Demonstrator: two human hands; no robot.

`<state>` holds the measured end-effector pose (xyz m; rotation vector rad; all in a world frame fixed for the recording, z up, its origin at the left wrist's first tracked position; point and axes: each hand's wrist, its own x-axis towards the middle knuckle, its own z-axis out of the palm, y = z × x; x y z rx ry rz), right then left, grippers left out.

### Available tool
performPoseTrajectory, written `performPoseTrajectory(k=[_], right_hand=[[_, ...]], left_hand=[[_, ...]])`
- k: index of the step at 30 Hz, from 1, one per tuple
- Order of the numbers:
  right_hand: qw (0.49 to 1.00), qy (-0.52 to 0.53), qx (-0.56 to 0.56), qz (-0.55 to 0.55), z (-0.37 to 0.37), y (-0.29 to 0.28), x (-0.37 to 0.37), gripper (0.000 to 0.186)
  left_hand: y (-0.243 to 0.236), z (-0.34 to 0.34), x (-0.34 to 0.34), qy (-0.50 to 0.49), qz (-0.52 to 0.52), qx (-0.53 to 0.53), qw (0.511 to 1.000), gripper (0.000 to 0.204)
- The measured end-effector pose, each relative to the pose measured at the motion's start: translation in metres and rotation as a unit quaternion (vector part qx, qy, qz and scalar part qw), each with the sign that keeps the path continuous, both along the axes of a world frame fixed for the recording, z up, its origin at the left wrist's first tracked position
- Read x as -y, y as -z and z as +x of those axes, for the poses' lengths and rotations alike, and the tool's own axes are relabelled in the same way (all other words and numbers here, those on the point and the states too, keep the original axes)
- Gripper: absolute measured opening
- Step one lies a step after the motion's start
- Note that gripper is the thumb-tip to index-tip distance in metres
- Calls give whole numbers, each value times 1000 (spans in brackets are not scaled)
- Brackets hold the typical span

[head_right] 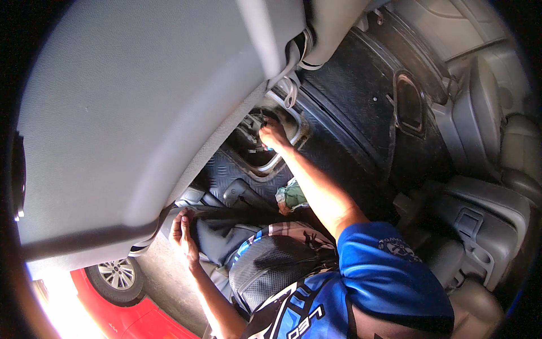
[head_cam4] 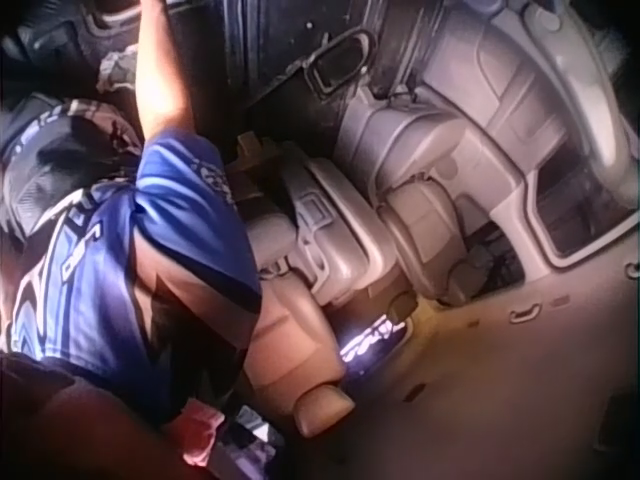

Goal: Replacing or repairing a component located under the floor panel in the interior of a vehicle.

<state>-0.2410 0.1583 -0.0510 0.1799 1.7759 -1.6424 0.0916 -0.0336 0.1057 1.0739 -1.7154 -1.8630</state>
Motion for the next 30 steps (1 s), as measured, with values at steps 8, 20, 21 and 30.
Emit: performPoseTrajectory(k=[8,20,21,30], right_hand=[[981,66,172,-61,-53,12,5,16],[988,114,-20,99,8,0,16,18],[992,118,18,49,14,-4,15,17],[985,61,100,-128,-18,11,-4,18]], left_hand=[[-1,2,1,-1,3,13,1000,31],[3,2,-1,-18,16,8,1000,29],[3,6,0,-22,16,11,1000,29],[-6,-2,0,-9,5,8,1000,32]])
